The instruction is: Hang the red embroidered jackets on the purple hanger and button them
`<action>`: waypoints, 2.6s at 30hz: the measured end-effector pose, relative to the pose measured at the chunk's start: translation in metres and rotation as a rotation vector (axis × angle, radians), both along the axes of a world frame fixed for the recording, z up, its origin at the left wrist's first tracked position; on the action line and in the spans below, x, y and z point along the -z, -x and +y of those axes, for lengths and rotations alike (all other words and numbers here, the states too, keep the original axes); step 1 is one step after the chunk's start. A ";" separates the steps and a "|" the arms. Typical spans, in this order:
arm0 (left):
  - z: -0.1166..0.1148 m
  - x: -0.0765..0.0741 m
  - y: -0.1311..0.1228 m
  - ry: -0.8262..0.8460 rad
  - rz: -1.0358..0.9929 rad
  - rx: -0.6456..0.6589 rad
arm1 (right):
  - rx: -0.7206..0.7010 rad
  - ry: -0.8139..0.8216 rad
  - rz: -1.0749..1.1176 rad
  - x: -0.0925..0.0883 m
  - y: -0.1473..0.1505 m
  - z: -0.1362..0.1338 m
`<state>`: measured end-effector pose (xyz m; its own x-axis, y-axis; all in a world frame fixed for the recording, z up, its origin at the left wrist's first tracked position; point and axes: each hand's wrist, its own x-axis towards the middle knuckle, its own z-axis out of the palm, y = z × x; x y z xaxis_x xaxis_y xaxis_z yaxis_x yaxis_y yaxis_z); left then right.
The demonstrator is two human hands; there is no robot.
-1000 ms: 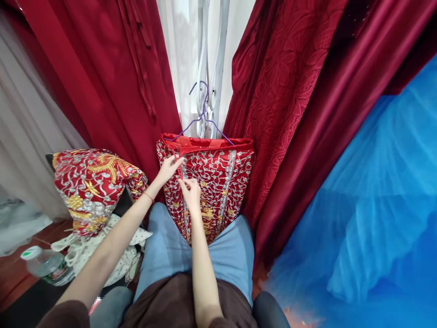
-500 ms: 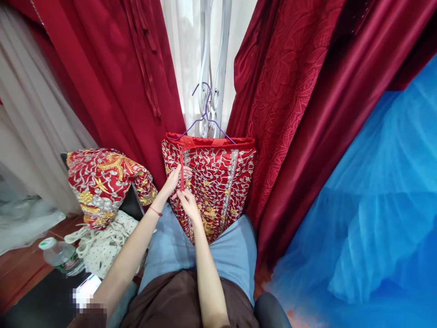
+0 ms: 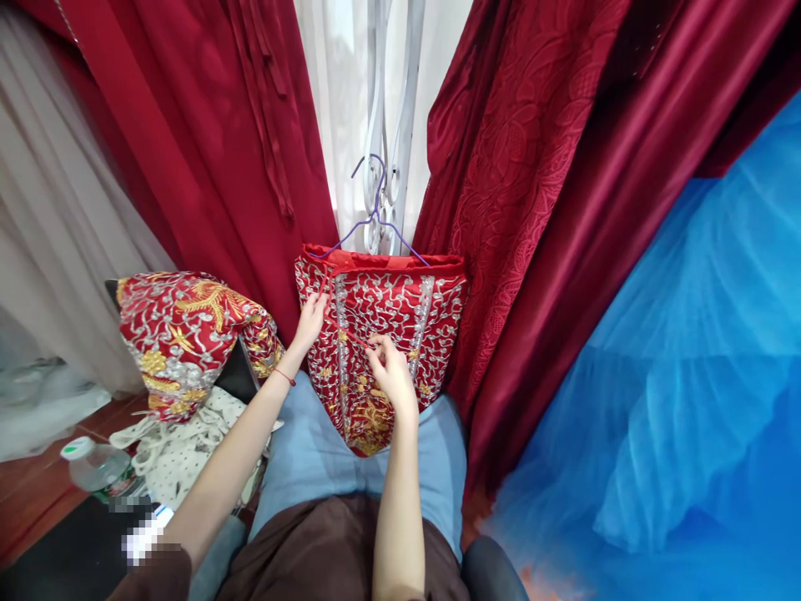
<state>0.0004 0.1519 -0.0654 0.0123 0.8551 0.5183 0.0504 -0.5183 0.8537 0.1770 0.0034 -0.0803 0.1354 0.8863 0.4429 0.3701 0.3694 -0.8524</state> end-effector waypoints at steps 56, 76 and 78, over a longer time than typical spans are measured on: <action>-0.022 -0.047 0.019 0.117 -0.206 0.088 | -0.390 -0.028 0.037 -0.076 0.071 0.131; 0.053 -0.095 0.069 -0.033 0.489 -0.410 | 0.461 -0.138 -0.579 -0.141 -0.027 0.120; 0.053 -0.093 0.062 -0.038 0.471 -0.319 | 0.492 -0.106 -0.542 -0.138 -0.020 0.117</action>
<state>-0.0616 0.2049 0.0275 -0.0058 0.8351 0.5501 0.5801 -0.4452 0.6821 0.1974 0.1203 0.0581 0.2443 0.7280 0.6405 0.8732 0.1222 -0.4719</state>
